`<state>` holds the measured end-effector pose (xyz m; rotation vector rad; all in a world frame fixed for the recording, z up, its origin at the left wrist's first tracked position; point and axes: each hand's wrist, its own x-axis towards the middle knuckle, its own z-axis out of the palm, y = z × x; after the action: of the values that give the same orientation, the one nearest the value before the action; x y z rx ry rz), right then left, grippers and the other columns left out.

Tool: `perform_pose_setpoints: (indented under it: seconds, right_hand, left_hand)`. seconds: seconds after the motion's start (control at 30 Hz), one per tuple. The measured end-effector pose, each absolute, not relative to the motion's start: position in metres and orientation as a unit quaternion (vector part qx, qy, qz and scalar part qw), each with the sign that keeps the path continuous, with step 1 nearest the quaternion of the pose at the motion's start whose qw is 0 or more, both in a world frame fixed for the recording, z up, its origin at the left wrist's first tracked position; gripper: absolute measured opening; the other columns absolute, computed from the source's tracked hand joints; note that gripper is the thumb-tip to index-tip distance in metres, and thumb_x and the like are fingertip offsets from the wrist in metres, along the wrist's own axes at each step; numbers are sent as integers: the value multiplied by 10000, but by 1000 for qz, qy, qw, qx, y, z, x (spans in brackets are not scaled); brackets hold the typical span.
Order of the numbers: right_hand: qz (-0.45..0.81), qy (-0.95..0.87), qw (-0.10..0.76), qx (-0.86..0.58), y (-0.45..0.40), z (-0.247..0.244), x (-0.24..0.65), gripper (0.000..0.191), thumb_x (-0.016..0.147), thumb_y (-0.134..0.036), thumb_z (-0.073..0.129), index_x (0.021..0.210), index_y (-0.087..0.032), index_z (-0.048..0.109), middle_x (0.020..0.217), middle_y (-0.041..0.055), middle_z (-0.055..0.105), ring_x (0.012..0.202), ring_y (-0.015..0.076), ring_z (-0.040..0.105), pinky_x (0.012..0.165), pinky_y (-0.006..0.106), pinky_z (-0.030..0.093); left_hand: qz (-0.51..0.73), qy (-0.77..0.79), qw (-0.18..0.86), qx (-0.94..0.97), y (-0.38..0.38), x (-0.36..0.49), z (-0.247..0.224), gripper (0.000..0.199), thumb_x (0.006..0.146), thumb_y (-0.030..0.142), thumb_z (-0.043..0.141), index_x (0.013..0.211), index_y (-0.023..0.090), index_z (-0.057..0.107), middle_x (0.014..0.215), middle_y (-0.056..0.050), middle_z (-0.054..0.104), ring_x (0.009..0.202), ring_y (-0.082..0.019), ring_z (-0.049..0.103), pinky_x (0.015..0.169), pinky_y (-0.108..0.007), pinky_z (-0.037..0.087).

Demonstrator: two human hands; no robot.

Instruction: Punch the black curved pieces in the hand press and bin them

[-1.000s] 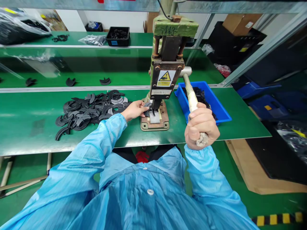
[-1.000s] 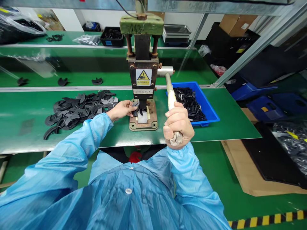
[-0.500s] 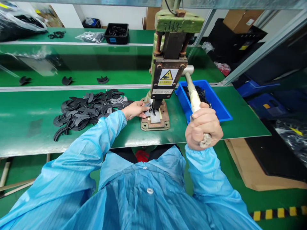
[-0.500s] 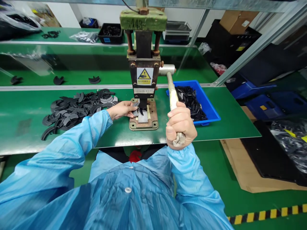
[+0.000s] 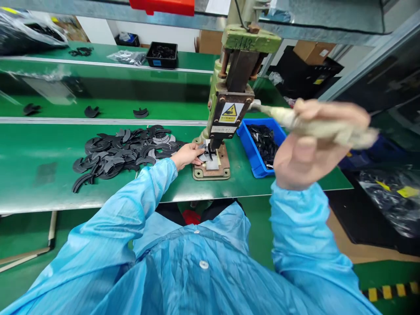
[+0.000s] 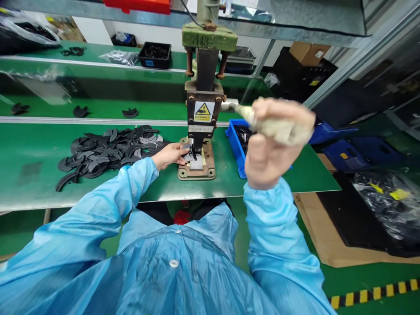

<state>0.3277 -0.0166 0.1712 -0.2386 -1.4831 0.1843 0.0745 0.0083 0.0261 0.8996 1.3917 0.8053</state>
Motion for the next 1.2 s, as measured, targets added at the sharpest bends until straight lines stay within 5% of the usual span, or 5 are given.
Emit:
perform_pose_setpoints:
  seconds: [0.13,0.33,0.5,0.7,1.2]
  right_hand:
    - [96,-674,719,-140,11,191,333,532,982,-485,740,1472,-345,587,1484,57,596,1459,235,616,1291,532,505]
    - [202,-685,635,-293,-26,70,314,339,952,-444,778,1196,-227,690,1031,45,736,942,150,738,897,343,664]
    - [398,-709,485,-322,-78,3,279,436,897,-550,814,1172,-222,730,1081,84,806,948,191,793,862,355,683]
    - [390,-682,515,-344,-94,-5,265,347,906,-560,799,939,-223,723,921,41,764,857,173,720,826,335,618]
    - [318,-727,510,-331,-107,1,287,222,1002,-439,684,926,-231,670,911,35,719,853,176,678,821,352,570]
  left_hand:
    - [383,574,612,386,-13,70,34,237,1049,291,731,909,172,581,721,-37,751,589,-125,744,598,-203,630]
    - [432,491,622,430,-72,46,57,433,907,486,887,896,185,576,717,-15,740,581,-139,741,556,-216,620]
    - [420,448,631,474,-109,52,73,515,844,598,899,885,196,581,702,-20,743,569,-158,733,549,-256,629]
    - [408,461,613,495,-124,69,78,478,854,561,894,869,202,579,660,7,691,514,-134,684,500,-233,584]
    - [330,444,679,483,-110,82,77,517,808,584,924,813,202,575,577,-2,660,475,-139,654,414,-199,482]
